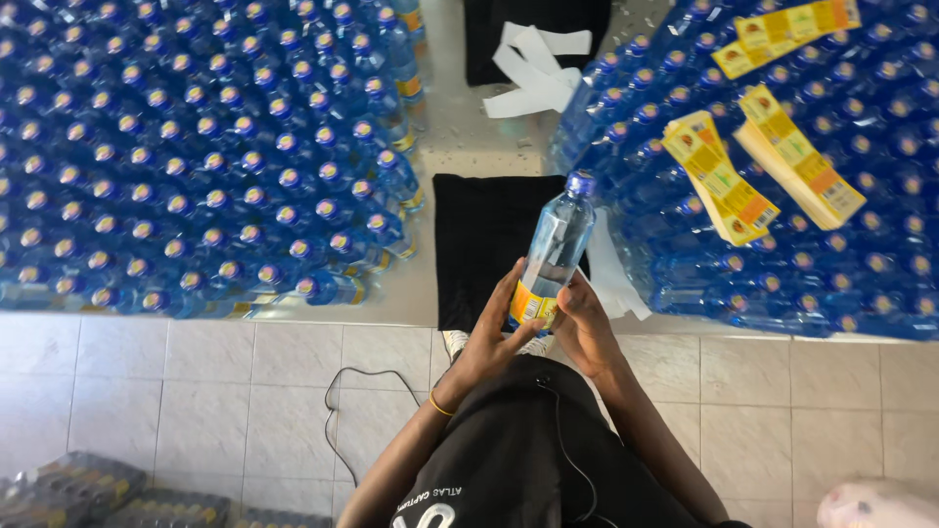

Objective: The person repeatedly picks up plastic water bottles, applies yellow labels to their sides, and places them on a black cloth. They handle the bottles and labels by hand, working among large stacks of bottled water.

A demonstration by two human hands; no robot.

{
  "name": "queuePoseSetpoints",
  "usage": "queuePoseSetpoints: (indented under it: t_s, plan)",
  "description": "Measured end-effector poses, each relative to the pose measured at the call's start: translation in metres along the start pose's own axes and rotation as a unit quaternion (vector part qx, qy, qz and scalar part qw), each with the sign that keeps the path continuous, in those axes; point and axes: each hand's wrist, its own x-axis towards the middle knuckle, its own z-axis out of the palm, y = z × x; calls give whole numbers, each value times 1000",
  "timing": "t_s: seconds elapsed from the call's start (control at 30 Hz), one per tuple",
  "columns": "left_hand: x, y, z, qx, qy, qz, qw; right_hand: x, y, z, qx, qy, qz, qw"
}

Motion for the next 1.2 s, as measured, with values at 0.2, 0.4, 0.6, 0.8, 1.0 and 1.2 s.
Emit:
queuePoseSetpoints:
  t_s: [0.2,0.4,0.6,0.8,1.0,1.2]
  plan:
    - [-56,-57,-61,8,118,-74,990,54,68,-39,-217,39,-32,975]
    - [-115,-76,-118,80,318,-160,931,90,150,-2,-494,-5,-74,866]
    - [-129,-105,-151,74,430,-180,881,98,212,73,-523,-38,-151,838]
    - [-117,-118,-166,1,462,-129,877,101,228,109,-524,-15,-158,837]
    - [-97,-148,-152,-106,442,-163,876,79,111,85,-102,117,183,971]
    - [-51,-172,-87,-74,248,-185,948,76,-45,-102,-697,151,-438,548]
